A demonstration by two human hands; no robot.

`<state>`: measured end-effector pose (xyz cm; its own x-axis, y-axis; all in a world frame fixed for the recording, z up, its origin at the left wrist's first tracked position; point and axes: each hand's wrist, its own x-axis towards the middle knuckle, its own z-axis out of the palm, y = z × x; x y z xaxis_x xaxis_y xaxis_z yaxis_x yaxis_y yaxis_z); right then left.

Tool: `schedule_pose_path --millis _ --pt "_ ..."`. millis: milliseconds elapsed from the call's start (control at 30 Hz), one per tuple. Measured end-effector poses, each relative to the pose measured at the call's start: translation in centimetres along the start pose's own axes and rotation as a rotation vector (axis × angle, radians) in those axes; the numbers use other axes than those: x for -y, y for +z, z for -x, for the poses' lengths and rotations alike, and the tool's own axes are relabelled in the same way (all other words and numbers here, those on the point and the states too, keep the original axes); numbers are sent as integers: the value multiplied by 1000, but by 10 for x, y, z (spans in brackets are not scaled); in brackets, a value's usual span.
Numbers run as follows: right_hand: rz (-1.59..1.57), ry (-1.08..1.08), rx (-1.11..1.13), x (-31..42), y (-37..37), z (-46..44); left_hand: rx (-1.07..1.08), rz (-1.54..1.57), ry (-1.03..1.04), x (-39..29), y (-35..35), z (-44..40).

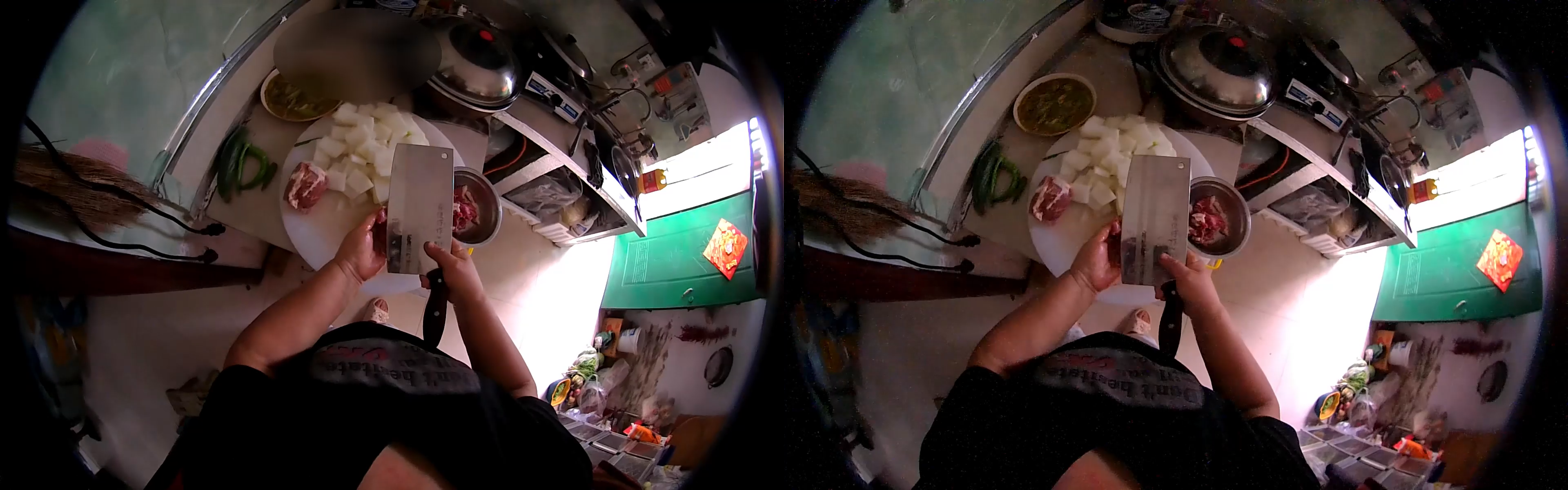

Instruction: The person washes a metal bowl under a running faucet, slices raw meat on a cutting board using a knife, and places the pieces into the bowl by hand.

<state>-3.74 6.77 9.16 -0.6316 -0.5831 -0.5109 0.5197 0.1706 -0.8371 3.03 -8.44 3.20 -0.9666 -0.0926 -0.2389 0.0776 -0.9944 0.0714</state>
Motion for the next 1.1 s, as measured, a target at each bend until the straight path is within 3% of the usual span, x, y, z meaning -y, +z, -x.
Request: schedule_pose_path --millis 67,200,367,600,667,700,733,800,900,967,1000,1067,1100 --pt "-3 -6 -42 5 1 3 -106 -115 19 -2 10 -1" --pt "-98 -72 -111 11 -11 3 -56 -81 -73 -16 -10 -10" --pt "-186 -209 -356 41 -40 32 67 -86 -42 -16 39 -30" --pt "-301 -348 -447 53 -76 68 115 -49 8 25 110 -87" --pt "-304 -343 -392 47 -84 73 197 -688 79 39 96 -106" --pt "-312 -343 -403 43 -86 75 71 -1003 100 49 78 -118" --pt "-297 -324 -436 39 -86 75 75 -1006 92 54 58 -127" --pt "-290 -305 -471 37 -90 76 252 -1541 501 48 26 -134" --pt "-258 -275 -456 32 -91 77 182 -1427 652 20 30 -105" --pt "-247 -294 -397 28 -93 76 124 -1809 729 -9 28 -67" --pt "-255 -291 -388 26 -95 74 117 -1820 729 -21 20 -51" --pt "-175 -304 -348 21 -96 70 328 -2288 574 -33 6 -25" --pt "-154 -297 -346 22 -92 69 324 -2291 576 -31 1 -17"
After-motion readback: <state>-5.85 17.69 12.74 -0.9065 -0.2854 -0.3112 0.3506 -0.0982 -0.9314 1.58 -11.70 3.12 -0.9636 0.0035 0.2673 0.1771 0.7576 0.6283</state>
